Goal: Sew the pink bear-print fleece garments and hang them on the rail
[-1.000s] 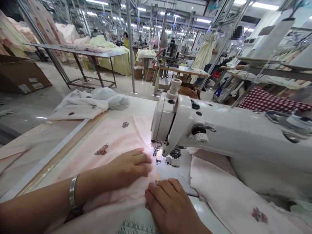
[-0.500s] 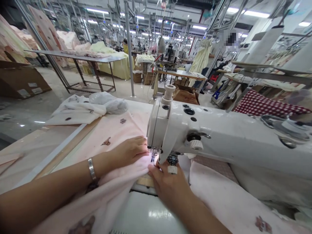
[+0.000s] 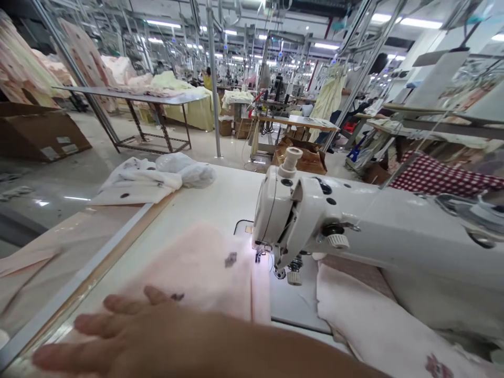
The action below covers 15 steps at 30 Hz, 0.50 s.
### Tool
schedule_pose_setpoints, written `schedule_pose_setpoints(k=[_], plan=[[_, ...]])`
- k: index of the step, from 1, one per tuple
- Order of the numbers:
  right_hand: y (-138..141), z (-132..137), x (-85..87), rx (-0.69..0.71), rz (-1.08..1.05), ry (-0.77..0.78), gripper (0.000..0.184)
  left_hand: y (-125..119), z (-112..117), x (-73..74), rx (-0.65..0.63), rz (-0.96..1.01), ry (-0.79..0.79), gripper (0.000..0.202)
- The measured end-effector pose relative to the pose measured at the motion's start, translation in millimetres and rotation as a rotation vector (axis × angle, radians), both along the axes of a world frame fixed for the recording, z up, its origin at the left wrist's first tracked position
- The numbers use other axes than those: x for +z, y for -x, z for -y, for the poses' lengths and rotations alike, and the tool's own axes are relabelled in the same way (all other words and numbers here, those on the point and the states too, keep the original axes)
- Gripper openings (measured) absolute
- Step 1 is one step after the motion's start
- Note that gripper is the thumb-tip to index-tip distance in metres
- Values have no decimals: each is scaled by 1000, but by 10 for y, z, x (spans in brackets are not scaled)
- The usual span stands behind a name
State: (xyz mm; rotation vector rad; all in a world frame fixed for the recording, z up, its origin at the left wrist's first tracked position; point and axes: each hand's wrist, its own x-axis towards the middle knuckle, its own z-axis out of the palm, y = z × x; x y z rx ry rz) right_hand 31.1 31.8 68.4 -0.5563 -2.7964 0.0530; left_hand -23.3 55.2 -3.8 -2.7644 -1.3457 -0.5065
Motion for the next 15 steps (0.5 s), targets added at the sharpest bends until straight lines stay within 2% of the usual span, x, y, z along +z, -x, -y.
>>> schedule_pose_setpoints(k=[1, 2, 3, 5, 7, 9, 10, 11, 13, 14, 15], plan=[[58, -171, -54, 31, 47, 75, 58, 39, 48, 29, -6, -1, 1, 51], [81, -370, -99, -35, 79, 156, 65, 81, 92, 68, -27, -6, 6, 55], [74, -577, -130, -180, 84, 213, 63, 129, 129, 114, -48, -9, 10, 56], [-6, -914, -139, -450, 44, 221, 56, 264, 172, 213, -58, -2, 12, 46], [-139, -991, -102, -613, -16, 201, 45, 481, 149, 311, -64, -1, 11, 43], [-313, -735, -68, -626, -61, 168, 44, 784, 60, 399, -119, -51, 10, 50], [-416, -509, -66, -564, -64, 149, 45, 952, 5, 438, -166, -94, 6, 54], [-530, -253, -78, -442, -45, 124, 46, 1115, -45, 474, -210, -137, 1, 57], [-775, 240, -128, -254, -31, -84, 36, 1371, -106, 536, -272, -204, -1, 58], [-892, 432, -157, -234, -97, -185, 31, 1442, -110, 560, -289, -225, 7, 58], [-995, 571, -181, -276, -152, -233, 28, 1470, -99, 579, -296, -239, 19, 58]])
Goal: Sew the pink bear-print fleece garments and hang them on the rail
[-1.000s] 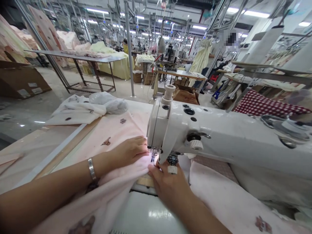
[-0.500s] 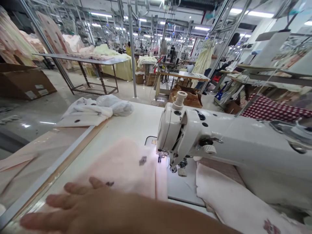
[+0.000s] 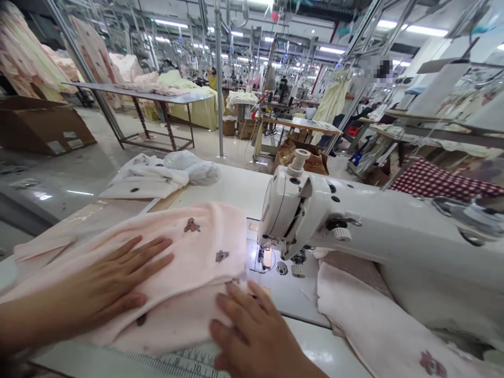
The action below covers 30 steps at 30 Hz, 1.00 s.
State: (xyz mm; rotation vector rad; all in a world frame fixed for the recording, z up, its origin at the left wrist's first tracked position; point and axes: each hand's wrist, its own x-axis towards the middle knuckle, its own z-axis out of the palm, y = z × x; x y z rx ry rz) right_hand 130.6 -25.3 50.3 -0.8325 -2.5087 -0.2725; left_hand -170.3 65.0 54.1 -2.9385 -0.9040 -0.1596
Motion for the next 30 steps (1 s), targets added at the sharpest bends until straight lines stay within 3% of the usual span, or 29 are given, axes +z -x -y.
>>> schedule_pose_setpoints(k=[3, 8, 11, 12, 16, 19, 26, 30], plan=[[-193, 152, -7, -106, -103, 44, 21, -111, 86, 25, 25, -26, 38, 57], [-377, 153, 191, -99, 3, 423, 52, -351, 189, 127, -20, -57, 89, 56], [-490, 94, 287, -164, 41, 538, 28, -574, 213, 243, 7, -5, 109, 41], [-514, 47, 285, -201, 51, 534, 18, -702, 218, 268, 33, 34, 113, 31], [-577, -169, 124, -282, 97, 452, 28, -1332, 191, 274, 44, 89, 111, 14], [-640, -232, -23, -281, -57, 398, 15, -1630, 114, 264, -16, 11, 150, 8], [-723, -214, -83, -346, -212, 377, 13, -1678, 102, 249, 99, 79, 250, 10], [-665, -172, -38, -243, -218, 297, 18, -1691, 111, 191, 125, 82, 307, 12]])
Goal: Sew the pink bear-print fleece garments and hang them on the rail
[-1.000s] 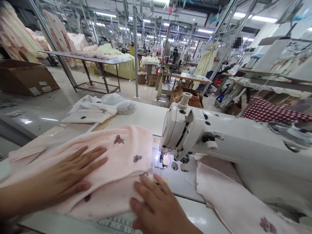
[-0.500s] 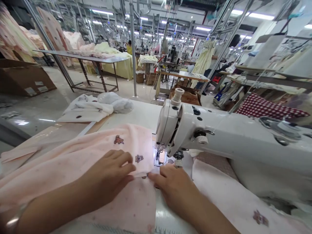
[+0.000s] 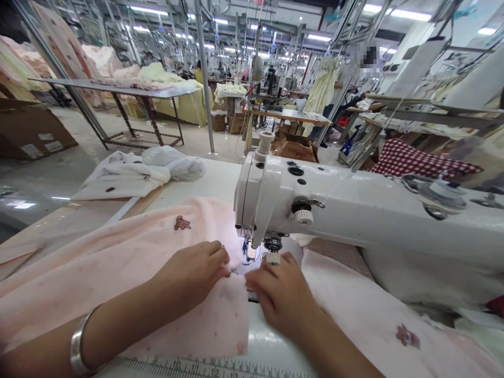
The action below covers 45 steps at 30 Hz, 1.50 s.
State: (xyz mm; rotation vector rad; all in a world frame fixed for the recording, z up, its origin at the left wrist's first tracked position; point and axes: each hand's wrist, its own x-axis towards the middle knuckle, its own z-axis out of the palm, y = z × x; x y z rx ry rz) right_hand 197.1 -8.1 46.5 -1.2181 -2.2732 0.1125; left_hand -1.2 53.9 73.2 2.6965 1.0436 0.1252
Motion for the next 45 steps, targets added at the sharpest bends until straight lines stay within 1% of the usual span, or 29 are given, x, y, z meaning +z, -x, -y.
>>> schedule_pose_setpoints(k=[2, 5, 8, 10, 11, 12, 13, 14, 15, 16, 17, 18, 21, 23, 24, 28, 31, 33, 35, 39, 42, 45], plan=[[48, 27, 10, 31, 78, 5, 22, -1, -38, 14, 48, 80, 83, 15], [94, 35, 4, -10, 203, 126, 22, 19, -125, 69, 95, 238, 248, 11], [102, 16, 2, -19, 224, 229, 24, 40, -185, 103, 125, 350, 393, 8], [102, 6, 14, -29, 221, 258, 24, 43, -182, 86, 150, 430, 416, 8], [100, 3, 22, -34, 220, 268, 24, 43, -164, 60, 145, 467, 375, 9], [95, 2, 29, -38, 217, 277, 24, 44, -137, 23, 94, 489, 294, 10], [85, 0, 35, -40, 211, 284, 22, 46, -103, -25, -7, 486, 181, 12], [68, -3, 38, -38, 204, 292, 18, 51, -64, -81, -135, 451, 53, 14], [45, -10, 39, -37, 196, 299, 17, 59, -25, -139, -263, 392, -59, 14], [15, -19, 38, -42, 185, 305, 19, 71, 12, -196, -362, 324, -134, 13], [-18, -30, 35, -58, 173, 308, 20, 84, 42, -245, -422, 270, -174, 11], [-51, -43, 31, -85, 165, 310, 21, 97, 65, -283, -442, 240, -187, 11], [-119, -77, 23, -185, 165, 305, 21, 124, 88, -324, -430, 230, -170, 23], [-123, -91, 30, -217, 189, 301, 13, 129, 84, -307, -432, 206, -158, 24], [-116, -97, 39, -231, 204, 296, 12, 130, 81, -294, -422, 195, -144, 24], [-93, -150, 89, -346, 267, 241, 15, 146, 49, -255, -378, 246, -101, 28], [-121, -260, 73, -402, 298, 213, 19, 167, -39, -248, -366, 232, -86, 31], [-161, -364, 3, -424, 314, 220, 22, 177, -129, -246, -350, 184, -85, 30], [-209, -466, -106, -450, 322, 237, 23, 178, -222, -245, -341, 139, -93, 28], [-285, -572, -320, -502, 318, 259, 24, 160, -327, -244, -377, 104, -115, 30], [-314, -563, -398, -527, 316, 264, 25, 144, -332, -255, -392, 107, -129, 31], [-324, -544, -425, -537, 315, 255, 27, 136, -321, -275, -391, 121, -146, 31]])
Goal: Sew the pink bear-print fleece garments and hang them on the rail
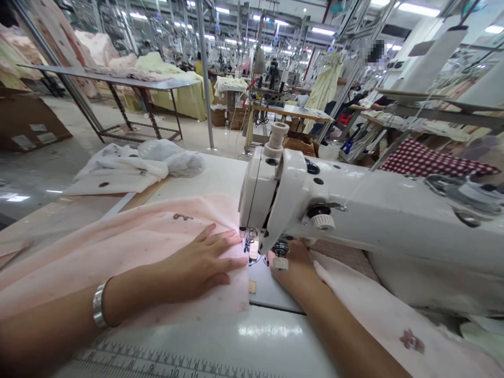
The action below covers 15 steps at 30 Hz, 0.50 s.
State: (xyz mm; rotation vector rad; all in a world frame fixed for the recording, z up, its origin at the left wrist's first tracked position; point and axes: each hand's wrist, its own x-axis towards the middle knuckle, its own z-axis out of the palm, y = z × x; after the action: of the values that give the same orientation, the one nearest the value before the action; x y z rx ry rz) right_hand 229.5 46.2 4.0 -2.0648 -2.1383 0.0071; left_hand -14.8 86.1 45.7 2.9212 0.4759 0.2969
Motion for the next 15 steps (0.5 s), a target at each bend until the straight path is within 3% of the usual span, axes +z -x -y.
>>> schedule_pose_setpoints(k=[6, 15], plan=[[21, -16, 29, 20, 7, -39, 26, -6, 6, 20, -15, 34, 17, 33], [178, 188, 358, 58, 22, -106, 26, 47, 63, 61, -5, -22, 43, 35]])
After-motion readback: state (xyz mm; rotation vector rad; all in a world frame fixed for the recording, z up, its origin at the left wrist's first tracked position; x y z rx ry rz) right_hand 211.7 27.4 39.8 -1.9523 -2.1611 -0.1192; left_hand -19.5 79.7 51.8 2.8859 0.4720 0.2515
